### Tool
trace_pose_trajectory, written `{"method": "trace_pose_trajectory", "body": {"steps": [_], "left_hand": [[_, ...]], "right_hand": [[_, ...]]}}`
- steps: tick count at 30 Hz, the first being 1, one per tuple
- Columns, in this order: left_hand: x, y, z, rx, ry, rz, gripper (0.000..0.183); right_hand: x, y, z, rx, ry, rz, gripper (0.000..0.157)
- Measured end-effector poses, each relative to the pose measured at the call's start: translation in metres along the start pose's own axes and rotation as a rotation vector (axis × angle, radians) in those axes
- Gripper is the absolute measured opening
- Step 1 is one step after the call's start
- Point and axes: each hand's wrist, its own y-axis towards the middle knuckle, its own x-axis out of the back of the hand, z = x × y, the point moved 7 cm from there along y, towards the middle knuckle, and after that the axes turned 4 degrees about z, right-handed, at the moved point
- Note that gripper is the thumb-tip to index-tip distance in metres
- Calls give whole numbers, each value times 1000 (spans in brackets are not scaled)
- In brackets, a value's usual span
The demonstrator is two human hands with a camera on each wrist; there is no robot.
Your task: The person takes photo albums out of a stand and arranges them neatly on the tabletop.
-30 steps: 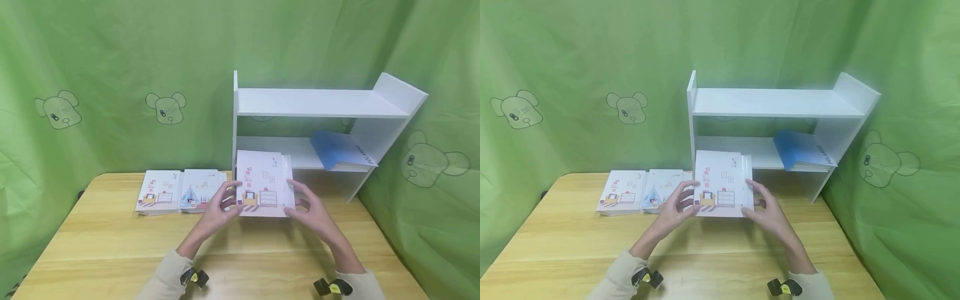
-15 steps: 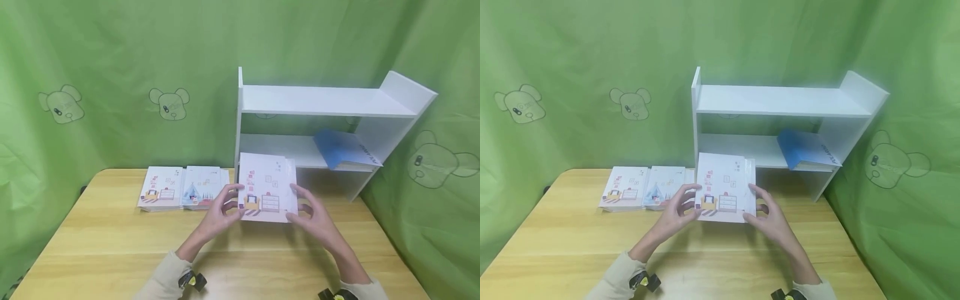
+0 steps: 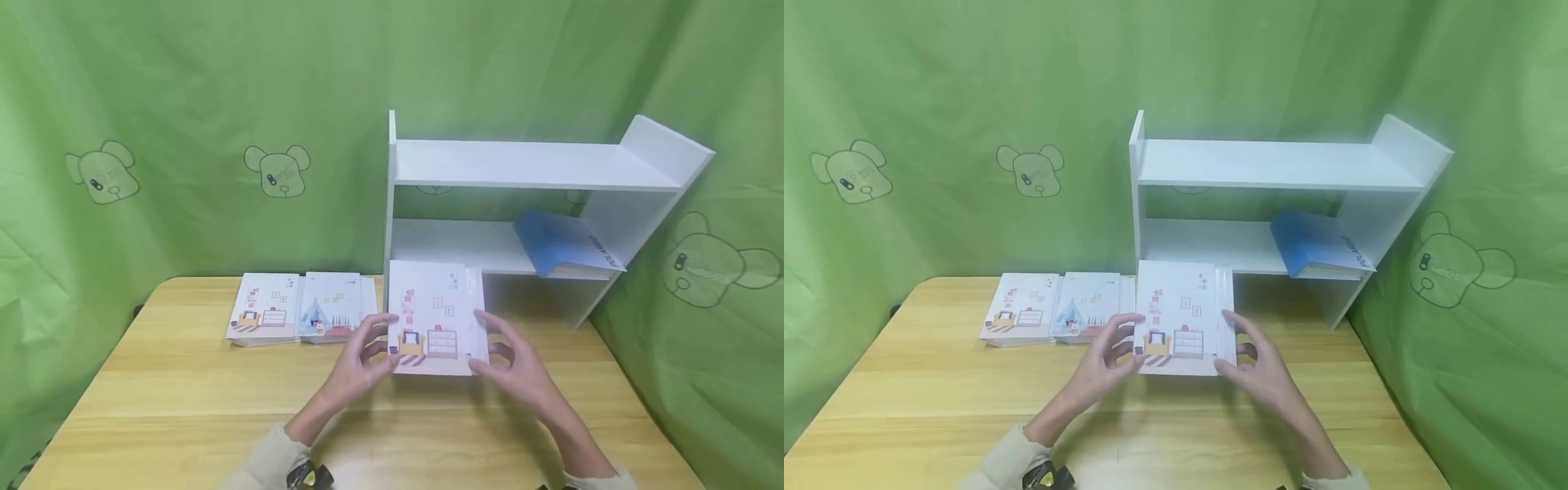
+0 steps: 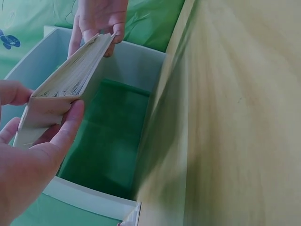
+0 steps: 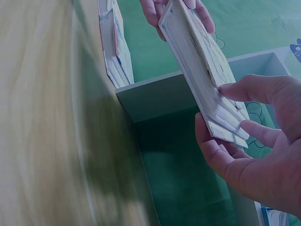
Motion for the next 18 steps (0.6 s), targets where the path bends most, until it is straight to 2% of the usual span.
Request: {"method": "trace_pose_trajectory", "body": {"steps": [18], "left_hand": [[-4,-14,13,64,-19,8,67]], "right_hand": [[-4,-8,-10,-16,-5,-3,86]]}}
